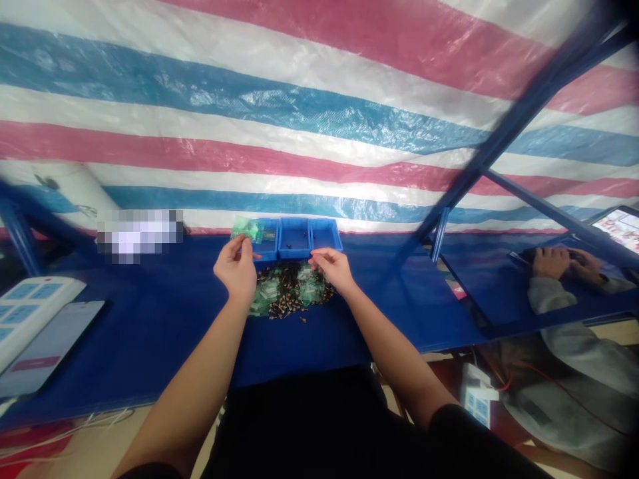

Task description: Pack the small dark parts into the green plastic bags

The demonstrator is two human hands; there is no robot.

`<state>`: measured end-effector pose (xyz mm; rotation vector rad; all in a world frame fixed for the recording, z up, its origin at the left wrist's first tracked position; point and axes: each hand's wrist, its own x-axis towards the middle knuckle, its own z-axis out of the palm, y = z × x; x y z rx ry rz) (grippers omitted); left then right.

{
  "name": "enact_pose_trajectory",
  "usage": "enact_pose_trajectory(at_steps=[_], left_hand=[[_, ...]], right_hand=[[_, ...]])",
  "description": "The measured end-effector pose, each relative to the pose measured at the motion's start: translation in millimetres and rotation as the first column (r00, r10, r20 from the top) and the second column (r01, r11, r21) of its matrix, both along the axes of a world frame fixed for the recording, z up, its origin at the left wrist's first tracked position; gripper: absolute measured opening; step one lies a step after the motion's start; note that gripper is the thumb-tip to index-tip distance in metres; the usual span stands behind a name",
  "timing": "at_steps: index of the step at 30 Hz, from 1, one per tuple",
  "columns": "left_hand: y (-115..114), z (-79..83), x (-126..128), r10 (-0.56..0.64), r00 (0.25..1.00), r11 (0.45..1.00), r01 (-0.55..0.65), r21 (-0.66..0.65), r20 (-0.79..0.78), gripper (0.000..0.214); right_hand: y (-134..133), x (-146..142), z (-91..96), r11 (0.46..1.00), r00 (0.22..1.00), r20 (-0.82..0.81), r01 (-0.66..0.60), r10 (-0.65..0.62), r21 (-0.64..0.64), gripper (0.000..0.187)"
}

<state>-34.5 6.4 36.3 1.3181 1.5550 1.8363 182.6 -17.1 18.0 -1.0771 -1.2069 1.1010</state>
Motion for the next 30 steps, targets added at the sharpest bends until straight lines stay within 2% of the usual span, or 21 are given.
enact_pose_trajectory(at_steps=[5,10,14,16,18,20,22,25,28,30], left_hand=[[9.8,-6.1,-15.3,-0.12,0.973,0.963,0.065,-0.261,-0.199,0.031],[11.4,-8.2,-20.5,-0.07,0.952,0.97,-0.004,-0.243,-0.296,0.032],[11.2,-8.2,-19.0,-0.144,0.918,0.949,0.021,-0.315,-0.37,0.033],[10.2,-8.8,-17.5,-0.136,0.899,0.956,0.008,-0.294,-0.417,0.033],[8.3,-9.6,-15.2,-0.121,0.879,0.971,0.008,-0.238,-0.462,0.032],[6.4,-10.1,-12.5,-0.16,0.844,0.977,0.061,-0.205,-0.512,0.029],[5.2,-10.0,-10.7,-0.211,0.786,0.974,0.118,-0.194,-0.581,0.026],[5.2,-8.5,-11.0,-0.182,0.717,0.983,0.125,-0.134,-0.673,0.025],[4.7,-6.9,-12.3,-0.124,0.706,0.992,0.095,-0.081,-0.697,0.027],[2.7,-6.7,-10.9,-0.153,0.69,0.988,0.122,-0.095,-0.707,0.028]], right_hand=[[0.1,-0.3,-1.2,1.0,1.0,0.008,0.003,-0.003,0.001,0.035],[-0.2,-0.4,-0.7,1.0,0.999,0.038,0.0,0.0,0.003,0.033],[-0.2,0.5,-1.2,1.0,0.999,0.05,-0.002,0.001,0.019,0.03],[-0.8,1.6,-1.8,0.999,0.996,0.084,0.003,-0.006,0.034,0.028],[-2.5,3.0,-1.7,0.997,0.982,0.189,-0.005,-0.009,0.077,0.026],[-4.9,3.9,-0.9,0.985,0.931,0.365,-0.067,0.004,0.161,0.023],[-6.9,3.9,-0.4,0.952,0.841,0.54,-0.183,0.023,0.244,0.021],[-7.1,2.6,-1.7,0.892,0.719,0.694,-0.341,0.045,0.296,0.022],[-5.3,2.0,-4.5,0.876,0.654,0.756,-0.376,0.019,0.302,0.022],[-5.1,2.3,-5.6,0.886,0.609,0.793,-0.357,-0.019,0.296,0.022]])
